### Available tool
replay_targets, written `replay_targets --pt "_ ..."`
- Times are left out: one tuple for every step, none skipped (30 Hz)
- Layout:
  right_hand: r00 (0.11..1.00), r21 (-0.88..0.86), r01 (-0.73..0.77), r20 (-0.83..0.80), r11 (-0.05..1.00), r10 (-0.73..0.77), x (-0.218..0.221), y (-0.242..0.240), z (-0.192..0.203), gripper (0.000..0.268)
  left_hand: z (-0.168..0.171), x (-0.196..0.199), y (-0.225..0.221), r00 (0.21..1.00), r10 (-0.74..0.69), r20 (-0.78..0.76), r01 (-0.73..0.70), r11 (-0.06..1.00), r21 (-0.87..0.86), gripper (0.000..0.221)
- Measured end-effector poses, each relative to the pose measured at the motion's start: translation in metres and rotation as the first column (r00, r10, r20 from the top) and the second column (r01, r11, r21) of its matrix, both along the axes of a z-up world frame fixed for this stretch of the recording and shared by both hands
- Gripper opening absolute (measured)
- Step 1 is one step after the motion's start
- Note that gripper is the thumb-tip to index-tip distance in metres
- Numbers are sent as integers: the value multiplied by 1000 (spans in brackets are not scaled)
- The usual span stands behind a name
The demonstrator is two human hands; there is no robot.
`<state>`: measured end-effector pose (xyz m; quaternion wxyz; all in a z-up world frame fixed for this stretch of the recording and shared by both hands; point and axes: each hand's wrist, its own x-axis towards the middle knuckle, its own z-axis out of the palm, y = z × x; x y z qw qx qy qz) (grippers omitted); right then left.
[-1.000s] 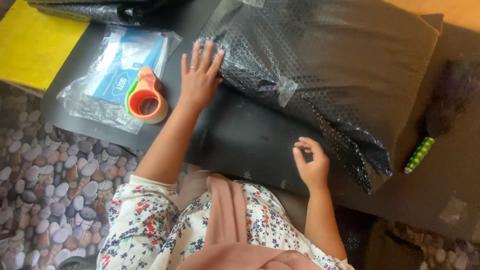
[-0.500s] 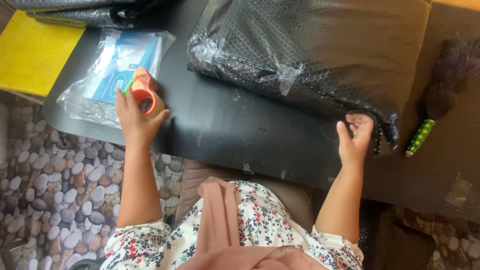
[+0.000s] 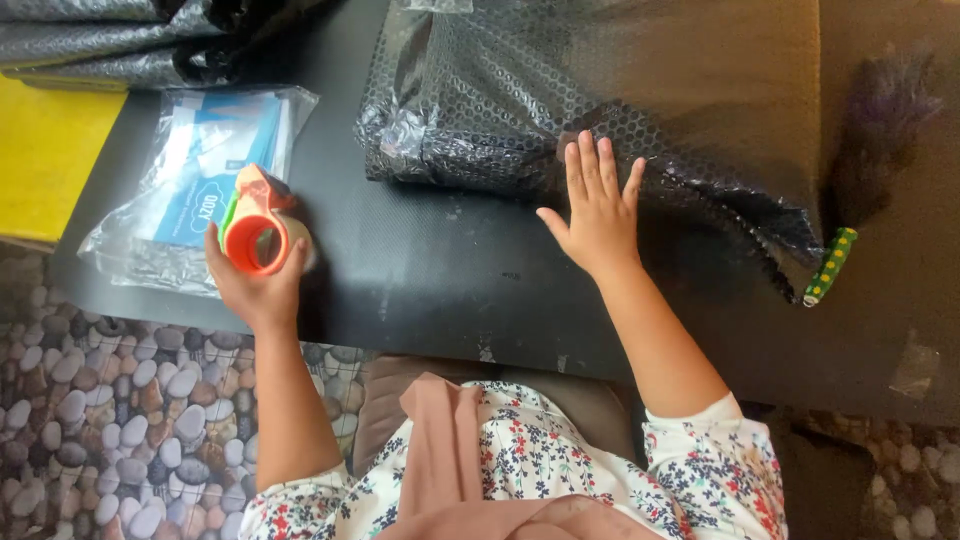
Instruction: The person wraps a blue object in black bubble wrap and secures it using tape from a dispenser.
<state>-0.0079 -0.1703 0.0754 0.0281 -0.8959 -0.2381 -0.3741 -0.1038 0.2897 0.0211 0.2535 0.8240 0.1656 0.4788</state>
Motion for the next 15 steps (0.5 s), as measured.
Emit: replay_targets --pt "996 19 11 -86 1000 -9 3 2 -1 88 -2 -4 -1 990 -112 88 117 992 -54 113" --pt "985 38 21 -169 999 -14 7 5 -2 88 -5 -7 -1 959 -215 183 235 967 -96 112" --pt "986 41 16 -166 999 -9 -2 9 2 88 2 -16 -9 960 -211 185 231 969 -93 112" --pt "985 182 -51 -152 982 79 -10 13 7 83 8 -25 -19 922 -338 186 374 903 -213 115" --pt "978 318 -117 -127 941 165 -18 17 11 77 14 -33 -29 865 -459 205 502 801 -325 119" --pt "974 317 -124 -141 940 176 -31 24 18 77 16 -44 -46 873 -448 194 488 806 -335 119" --pt "928 528 -219 -146 821 342 -43 30 24 59 18 -54 -63 806 -569 164 580 703 -411 121" --pt "865 712 -276 -108 645 490 -55 35 32 41 21 -61 -81 715 -683 150 656 580 -484 125" --pt "861 714 -273 -118 644 495 -62 40 23 41 12 -70 -94 720 -679 143 647 583 -491 125" --pt "775 873 -176 -162 454 611 -70 44 15 41 3 -76 -107 621 -759 196 688 407 -601 133" --pt "673 968 -33 -163 250 722 -77 47 7 41 -5 -81 -120 517 -814 265 692 215 -689 142" --pt "674 968 -13 -176 250 718 -81 49 2 41 -5 -84 -134 517 -817 255 680 211 -702 142" --pt "614 978 30 -181 207 768 -85 50 -4 46 -5 -88 -148 443 -841 310 689 98 -718 141" --pt "556 983 74 -178 165 812 -89 50 -9 51 -5 -89 -162 363 -855 369 688 -21 -725 141" --pt "562 982 92 -188 164 806 -96 48 -9 51 -8 -92 -166 359 -860 363 676 -29 -737 141"
